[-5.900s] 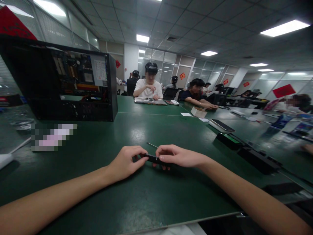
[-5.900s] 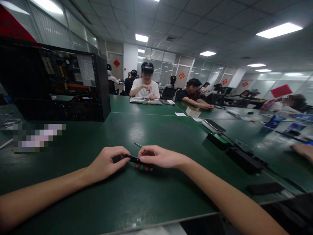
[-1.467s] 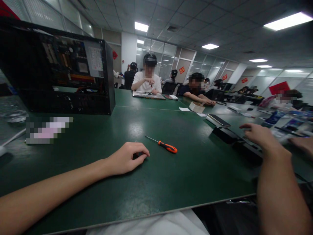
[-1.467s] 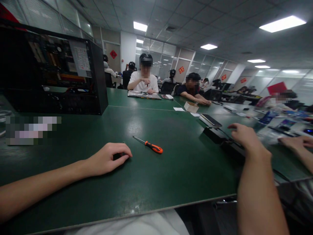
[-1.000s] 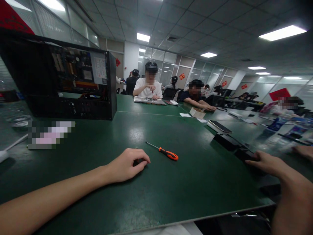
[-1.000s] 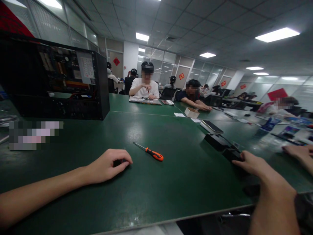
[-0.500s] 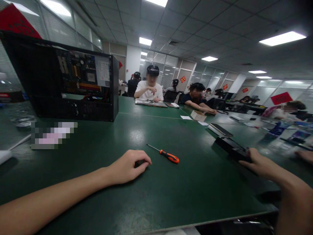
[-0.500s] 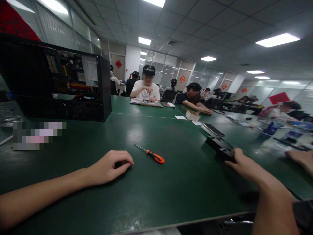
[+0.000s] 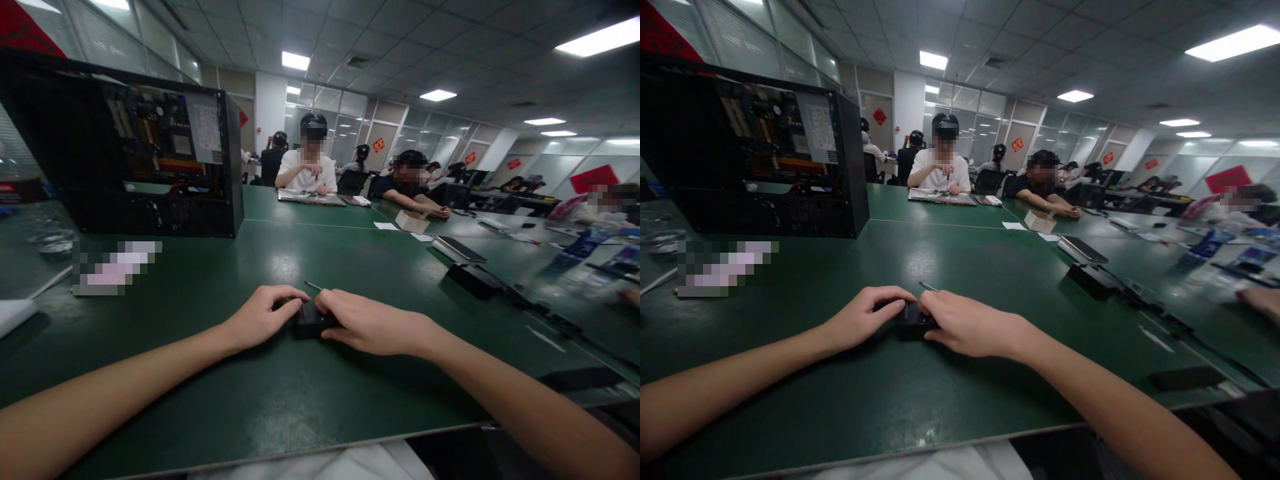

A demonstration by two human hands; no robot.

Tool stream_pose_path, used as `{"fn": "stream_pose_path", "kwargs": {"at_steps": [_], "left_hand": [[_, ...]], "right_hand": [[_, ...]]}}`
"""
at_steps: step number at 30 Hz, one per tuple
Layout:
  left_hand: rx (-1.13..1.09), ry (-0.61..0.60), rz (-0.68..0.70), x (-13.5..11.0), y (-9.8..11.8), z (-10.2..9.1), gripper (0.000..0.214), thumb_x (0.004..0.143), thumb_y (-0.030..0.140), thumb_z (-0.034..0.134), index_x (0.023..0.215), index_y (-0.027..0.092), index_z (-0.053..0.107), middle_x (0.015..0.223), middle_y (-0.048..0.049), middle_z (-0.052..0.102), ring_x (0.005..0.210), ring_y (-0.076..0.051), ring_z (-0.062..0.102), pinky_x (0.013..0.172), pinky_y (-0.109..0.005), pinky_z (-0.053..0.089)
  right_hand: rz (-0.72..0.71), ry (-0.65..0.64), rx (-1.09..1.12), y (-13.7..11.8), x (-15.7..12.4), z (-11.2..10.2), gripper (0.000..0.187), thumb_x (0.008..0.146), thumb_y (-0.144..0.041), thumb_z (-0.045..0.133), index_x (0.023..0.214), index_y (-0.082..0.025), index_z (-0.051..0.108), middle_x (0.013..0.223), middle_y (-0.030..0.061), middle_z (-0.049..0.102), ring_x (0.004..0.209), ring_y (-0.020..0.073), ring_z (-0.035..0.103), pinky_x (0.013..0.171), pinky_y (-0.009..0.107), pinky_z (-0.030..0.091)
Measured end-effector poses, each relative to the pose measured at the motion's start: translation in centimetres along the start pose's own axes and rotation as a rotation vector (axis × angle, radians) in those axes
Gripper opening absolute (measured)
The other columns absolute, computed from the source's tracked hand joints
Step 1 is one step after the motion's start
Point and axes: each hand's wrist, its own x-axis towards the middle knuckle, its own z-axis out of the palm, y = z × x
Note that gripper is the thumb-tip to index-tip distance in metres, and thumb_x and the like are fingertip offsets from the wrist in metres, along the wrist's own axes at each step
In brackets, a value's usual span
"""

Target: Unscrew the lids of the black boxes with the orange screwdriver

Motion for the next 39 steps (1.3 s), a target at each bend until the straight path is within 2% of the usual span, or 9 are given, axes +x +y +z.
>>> {"fn": "stream_pose_path", "kwargs": {"at_steps": [5,8,11,15,23,27,31,39], "left_hand": [[0.038,-0.028,-0.029,0.2,-0.7,0.1,0.034,0.095,0.025,0.047,0.112,0.015,0.075,0.11,-0.006,0.077,0.103,-0.024,0.069,0.095,-0.033,0.048],[0.078,-0.035,-0.017,0.2,-0.7,0.2,0.037,0.098,0.028,0.042,0.115,0.017,0.073,0.111,-0.0057,0.077,0.103,-0.024,0.068,0.095,-0.032,0.048],[0.099,-0.043,-0.011,0.1,-0.4,0.2,0.037,0.098,0.026,0.04,0.115,0.016,0.071,0.113,-0.0068,0.075,0.104,-0.023,0.068,0.096,-0.032,0.048],[0.094,-0.053,-0.016,0.0,-0.2,0.2,0.037,0.098,0.026,0.039,0.115,0.016,0.069,0.113,-0.0073,0.075,0.103,-0.023,0.067,0.096,-0.032,0.047],[0.048,-0.075,-0.015,-0.1,-0.3,-0.1,0.035,0.101,0.029,0.039,0.118,0.019,0.068,0.115,-0.005,0.073,0.106,-0.023,0.066,0.095,-0.031,0.047],[0.055,-0.088,0.0,-0.2,0.1,-0.1,0.034,0.1,0.038,0.048,0.121,0.019,0.066,0.119,-0.0064,0.072,0.108,-0.024,0.066,0.096,-0.033,0.048],[0.087,-0.103,0.002,-0.2,0.4,0.0,0.037,0.093,0.039,0.06,0.124,0.02,0.065,0.119,-0.007,0.072,0.106,-0.026,0.067,0.093,-0.035,0.05],[0.086,-0.103,-0.002,-0.1,0.3,0.0,0.037,0.093,0.04,0.061,0.125,0.02,0.065,0.12,-0.0071,0.072,0.107,-0.026,0.067,0.093,-0.035,0.05]], "right_hand": [[-0.007,0.139,0.003,0.9,0.5,2.1,0.029,0.093,-0.035,0.064,0.109,-0.017,0.049,0.104,0.01,0.062,0.089,0.0203,0.059,0.08,0.034,0.048],[-0.092,0.235,-0.004,2.0,0.0,2.0,0.032,0.094,-0.043,0.06,0.111,-0.017,0.052,0.107,0.011,0.063,0.094,0.0212,0.059,0.082,0.035,0.048],[-0.157,0.277,0.005,3.0,-0.4,1.7,0.031,0.095,-0.046,0.058,0.107,-0.017,0.055,0.106,0.0105,0.065,0.095,0.0209,0.06,0.083,0.034,0.048],[-0.152,0.266,0.122,3.8,-0.3,1.8,0.027,0.095,-0.041,0.059,0.11,-0.018,0.057,0.102,0.0072,0.065,0.088,0.0179,0.06,0.081,0.031,0.047],[-0.136,0.236,0.235,4.4,-0.1,1.8,0.024,0.099,-0.036,0.052,0.114,-0.018,0.058,0.106,0.0065,0.065,0.093,0.0166,0.06,0.085,0.031,0.045],[-0.152,0.244,0.239,4.3,-0.1,1.5,0.024,0.097,-0.034,0.055,0.114,-0.017,0.058,0.106,0.0068,0.066,0.093,0.0161,0.06,0.085,0.03,0.047],[-0.177,0.247,0.246,4.2,-0.1,1.5,0.025,0.097,-0.034,0.055,0.116,-0.018,0.058,0.109,0.008,0.066,0.095,0.0169,0.061,0.086,0.031,0.047],[-0.178,0.241,0.288,4.6,0.0,1.6,0.027,0.097,-0.035,0.056,0.117,-0.017,0.059,0.11,0.0075,0.066,0.096,0.0159,0.061,0.087,0.03,0.047]]}}
